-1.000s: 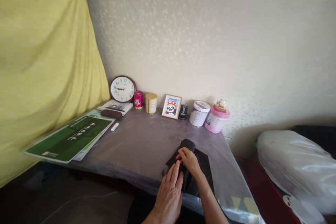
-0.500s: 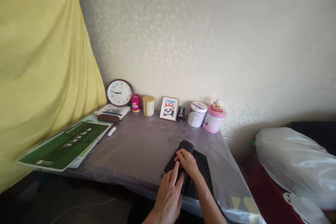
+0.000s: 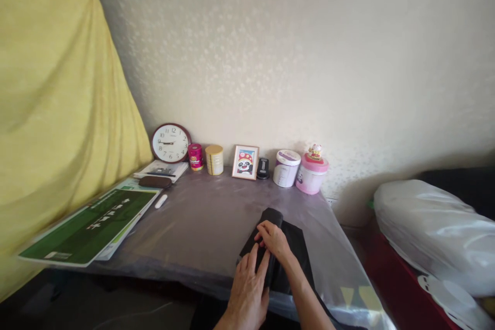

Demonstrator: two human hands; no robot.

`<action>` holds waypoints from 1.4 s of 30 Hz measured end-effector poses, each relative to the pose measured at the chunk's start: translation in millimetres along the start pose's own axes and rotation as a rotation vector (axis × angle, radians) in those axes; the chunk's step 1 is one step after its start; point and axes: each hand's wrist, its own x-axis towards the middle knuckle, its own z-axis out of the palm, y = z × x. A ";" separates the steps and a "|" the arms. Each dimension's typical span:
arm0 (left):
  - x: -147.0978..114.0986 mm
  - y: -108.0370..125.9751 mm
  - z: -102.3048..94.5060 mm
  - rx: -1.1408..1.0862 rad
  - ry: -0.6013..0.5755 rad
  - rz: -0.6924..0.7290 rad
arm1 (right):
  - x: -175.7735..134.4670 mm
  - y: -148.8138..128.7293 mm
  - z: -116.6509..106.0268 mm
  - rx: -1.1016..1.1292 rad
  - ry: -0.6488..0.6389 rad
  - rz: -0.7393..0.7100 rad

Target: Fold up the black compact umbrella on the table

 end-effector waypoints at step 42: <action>8.6 -3.0 18.1 -0.071 -0.021 -0.207 | 6.9 20.7 0.2 -0.392 0.070 -0.486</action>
